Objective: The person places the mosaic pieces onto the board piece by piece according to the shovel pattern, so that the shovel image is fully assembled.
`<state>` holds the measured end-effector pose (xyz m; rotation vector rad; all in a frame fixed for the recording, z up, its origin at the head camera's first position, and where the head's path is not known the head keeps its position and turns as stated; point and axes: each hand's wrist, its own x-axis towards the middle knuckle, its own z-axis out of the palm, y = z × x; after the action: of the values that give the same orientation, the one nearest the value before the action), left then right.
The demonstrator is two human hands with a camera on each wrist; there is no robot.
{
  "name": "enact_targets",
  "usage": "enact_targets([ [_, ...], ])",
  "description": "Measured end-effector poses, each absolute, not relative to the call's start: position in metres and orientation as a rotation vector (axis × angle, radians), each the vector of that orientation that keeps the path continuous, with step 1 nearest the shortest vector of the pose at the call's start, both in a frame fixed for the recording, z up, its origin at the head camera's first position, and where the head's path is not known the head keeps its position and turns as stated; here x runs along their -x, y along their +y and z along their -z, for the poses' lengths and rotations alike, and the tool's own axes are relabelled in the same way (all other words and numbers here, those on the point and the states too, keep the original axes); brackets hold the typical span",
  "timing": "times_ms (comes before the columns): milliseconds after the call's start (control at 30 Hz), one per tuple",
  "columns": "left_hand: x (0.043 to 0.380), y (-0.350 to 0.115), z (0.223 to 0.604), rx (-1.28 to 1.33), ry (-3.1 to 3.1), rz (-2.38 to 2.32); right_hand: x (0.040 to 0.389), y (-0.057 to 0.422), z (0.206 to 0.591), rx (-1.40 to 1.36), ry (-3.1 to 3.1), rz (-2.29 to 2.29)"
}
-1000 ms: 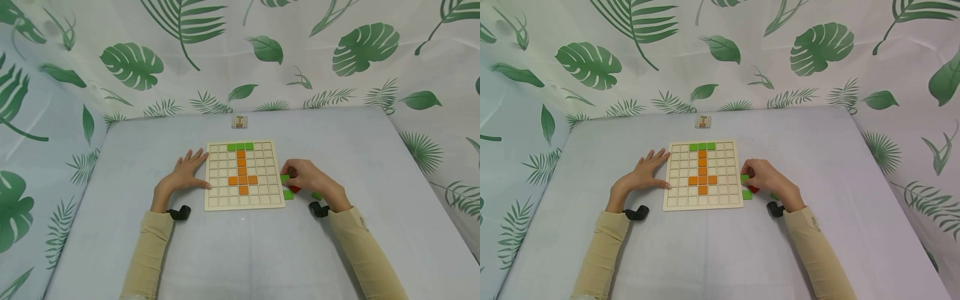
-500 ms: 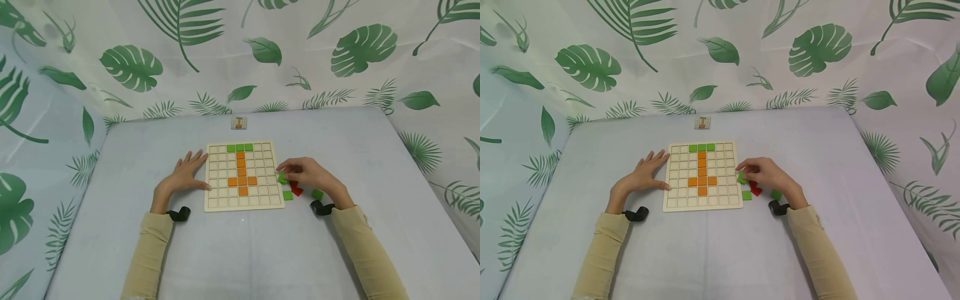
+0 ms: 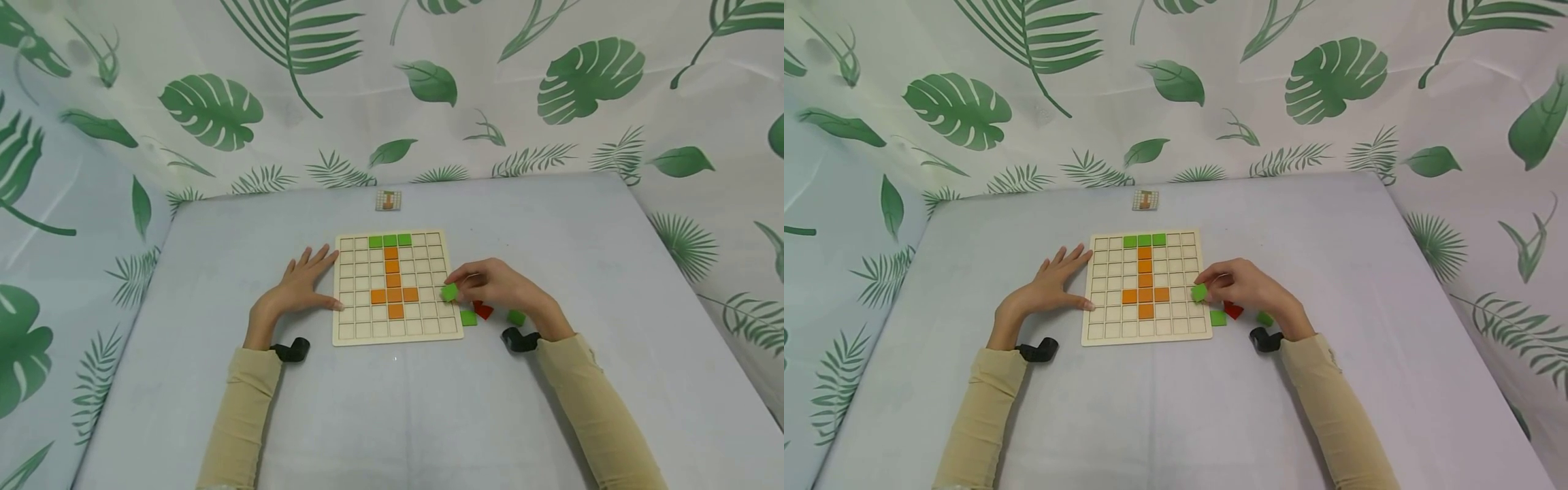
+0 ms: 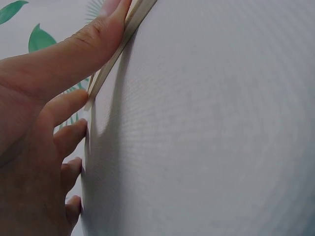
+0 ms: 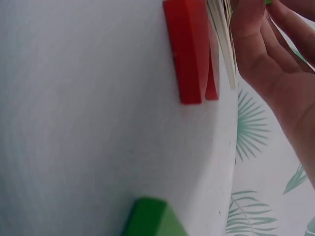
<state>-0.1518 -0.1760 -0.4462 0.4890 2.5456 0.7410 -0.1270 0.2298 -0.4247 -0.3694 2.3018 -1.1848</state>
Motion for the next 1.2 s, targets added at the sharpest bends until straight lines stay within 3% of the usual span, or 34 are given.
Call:
enact_targets([
  [1200,0.152,-0.176,0.447,-0.500,2.537,-0.762,0.108,0.175,0.426,0.552,2.458,1.095],
])
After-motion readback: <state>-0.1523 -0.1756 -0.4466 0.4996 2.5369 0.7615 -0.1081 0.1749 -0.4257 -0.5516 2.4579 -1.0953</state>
